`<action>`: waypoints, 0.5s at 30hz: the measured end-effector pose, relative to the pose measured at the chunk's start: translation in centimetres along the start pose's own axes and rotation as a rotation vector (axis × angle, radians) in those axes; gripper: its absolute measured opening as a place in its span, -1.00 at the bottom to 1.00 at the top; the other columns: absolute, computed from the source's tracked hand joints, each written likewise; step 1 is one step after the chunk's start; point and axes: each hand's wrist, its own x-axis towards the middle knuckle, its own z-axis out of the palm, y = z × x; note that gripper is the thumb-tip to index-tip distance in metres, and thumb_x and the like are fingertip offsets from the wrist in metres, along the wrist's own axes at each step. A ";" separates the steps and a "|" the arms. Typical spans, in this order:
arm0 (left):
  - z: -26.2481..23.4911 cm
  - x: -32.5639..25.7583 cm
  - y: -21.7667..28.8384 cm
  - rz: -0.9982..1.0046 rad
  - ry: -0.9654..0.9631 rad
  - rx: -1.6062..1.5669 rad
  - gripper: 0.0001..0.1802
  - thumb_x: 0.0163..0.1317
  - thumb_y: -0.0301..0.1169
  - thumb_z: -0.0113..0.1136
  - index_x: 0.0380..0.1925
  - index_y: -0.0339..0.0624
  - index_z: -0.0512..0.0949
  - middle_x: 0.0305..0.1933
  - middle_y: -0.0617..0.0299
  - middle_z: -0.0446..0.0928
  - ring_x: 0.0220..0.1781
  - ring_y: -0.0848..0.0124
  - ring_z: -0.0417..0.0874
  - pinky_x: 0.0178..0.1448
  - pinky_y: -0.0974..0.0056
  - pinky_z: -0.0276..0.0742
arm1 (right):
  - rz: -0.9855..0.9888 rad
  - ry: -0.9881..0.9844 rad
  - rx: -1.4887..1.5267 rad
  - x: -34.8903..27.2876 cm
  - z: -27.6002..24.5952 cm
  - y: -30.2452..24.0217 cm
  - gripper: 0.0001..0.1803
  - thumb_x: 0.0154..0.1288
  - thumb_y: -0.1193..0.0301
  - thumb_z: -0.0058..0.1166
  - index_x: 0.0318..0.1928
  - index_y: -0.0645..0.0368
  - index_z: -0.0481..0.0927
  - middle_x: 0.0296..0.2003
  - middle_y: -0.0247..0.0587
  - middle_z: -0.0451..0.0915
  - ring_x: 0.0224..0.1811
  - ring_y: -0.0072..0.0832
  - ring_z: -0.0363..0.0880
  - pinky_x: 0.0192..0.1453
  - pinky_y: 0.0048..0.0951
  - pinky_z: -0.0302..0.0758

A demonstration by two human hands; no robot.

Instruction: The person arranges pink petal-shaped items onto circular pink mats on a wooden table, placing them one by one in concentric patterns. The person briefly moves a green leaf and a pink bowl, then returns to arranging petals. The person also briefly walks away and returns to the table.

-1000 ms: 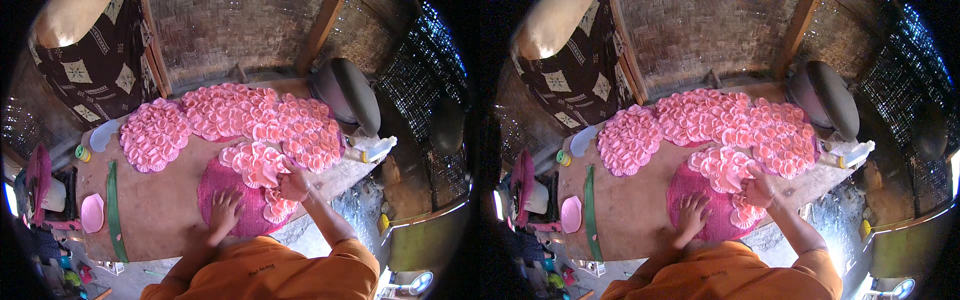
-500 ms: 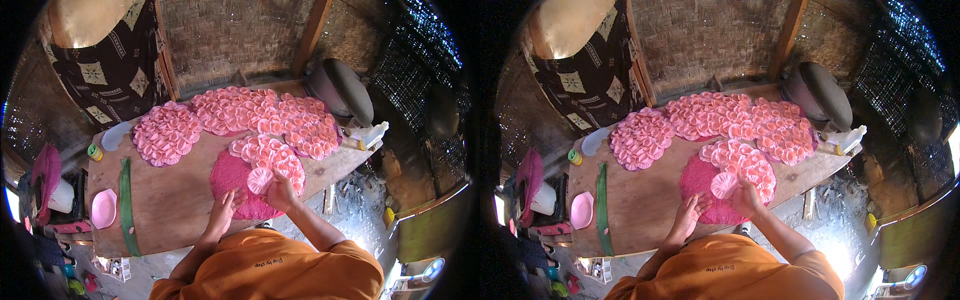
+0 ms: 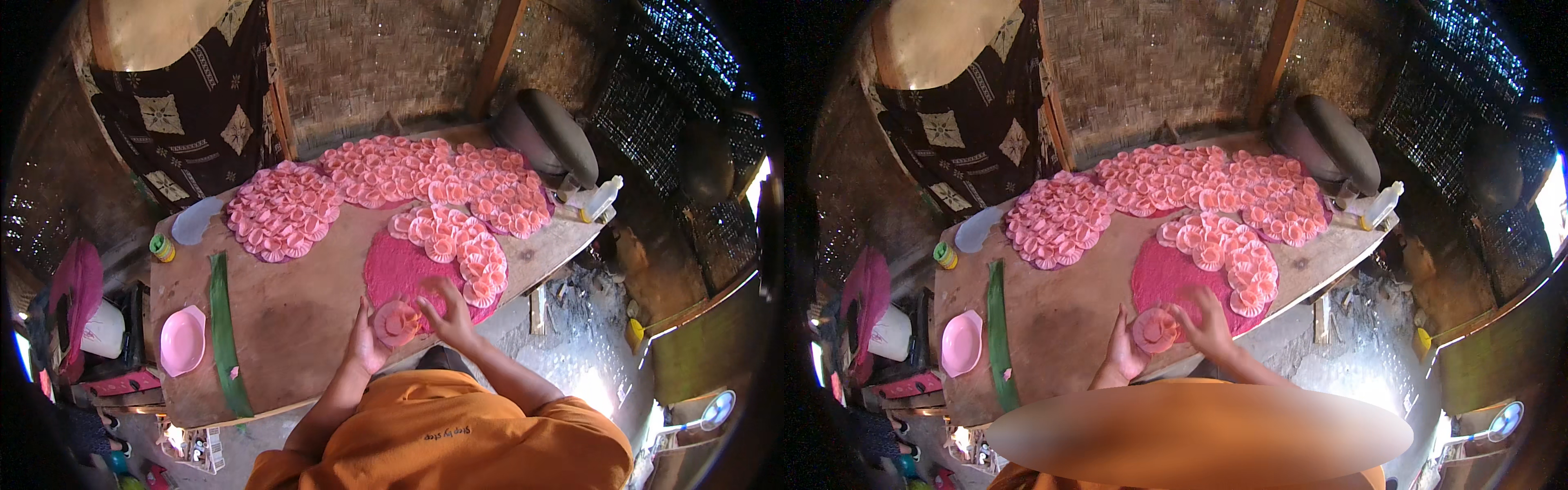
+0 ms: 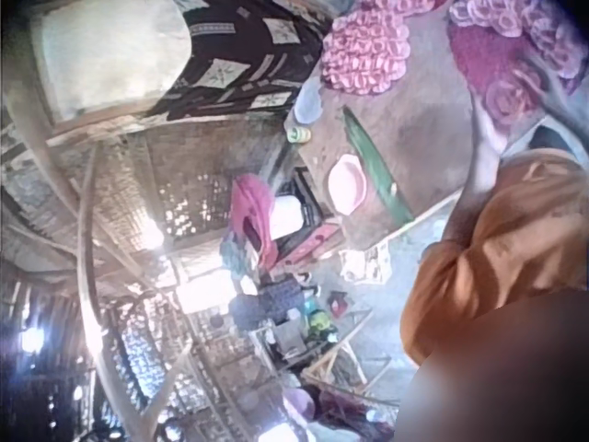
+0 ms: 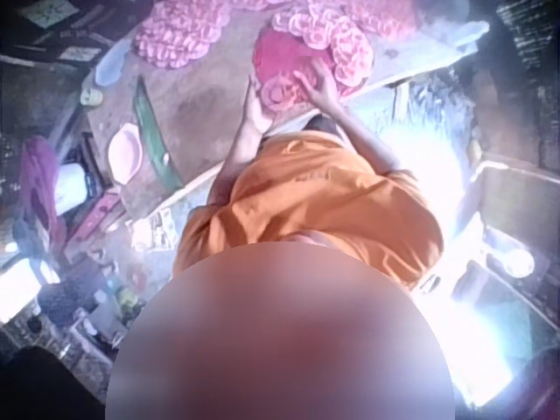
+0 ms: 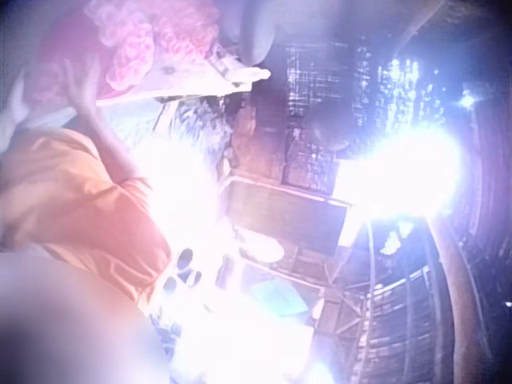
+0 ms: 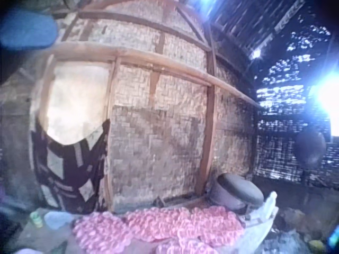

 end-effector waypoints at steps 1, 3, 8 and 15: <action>0.2 -0.3 0.1 0.030 -0.014 0.043 -0.13 0.47 0.36 -0.33 0.46 -0.06 0.31 0.36 0.16 0.49 0.36 0.29 0.52 0.43 0.12 0.41 | 0.220 -0.042 0.178 0.5 0.1 0.1 -0.49 0.43 0.29 0.19 0.31 0.11 0.42 0.12 -0.12 0.55 0.22 -0.31 0.46 0.30 -0.20 0.38; 0.5 -0.4 0.3 0.048 -0.023 0.214 -0.13 0.46 0.37 -0.37 0.52 0.03 0.22 0.53 0.30 0.30 0.47 0.28 0.40 0.52 0.08 0.30 | 0.457 -0.285 0.610 1.3 0.1 0.5 -0.35 0.38 0.39 0.23 0.39 0.13 0.25 0.07 -0.08 0.56 0.18 -0.35 0.50 0.27 -0.25 0.44; -0.1 0.4 -1.0 0.148 -0.085 0.420 -0.10 0.45 0.38 -0.36 0.62 0.17 -0.07 0.65 0.29 0.05 0.55 0.25 0.29 0.54 0.07 0.26 | 0.416 -0.339 0.465 -0.3 1.8 1.4 -0.22 0.17 0.62 0.28 0.37 0.18 0.20 -0.06 -0.02 0.64 -0.01 -0.31 0.66 0.04 -0.27 0.59; -3.2 3.8 -1.5 0.371 0.040 0.646 -0.19 0.56 0.11 -0.13 0.61 -0.04 -0.09 0.62 0.06 0.11 0.49 0.29 0.36 0.44 0.13 0.40 | 0.374 0.063 -0.019 4.4 -5.5 9.0 -0.23 0.06 0.52 0.38 0.28 0.19 0.29 -0.22 0.01 0.67 -0.13 -0.21 0.70 -0.09 -0.19 0.60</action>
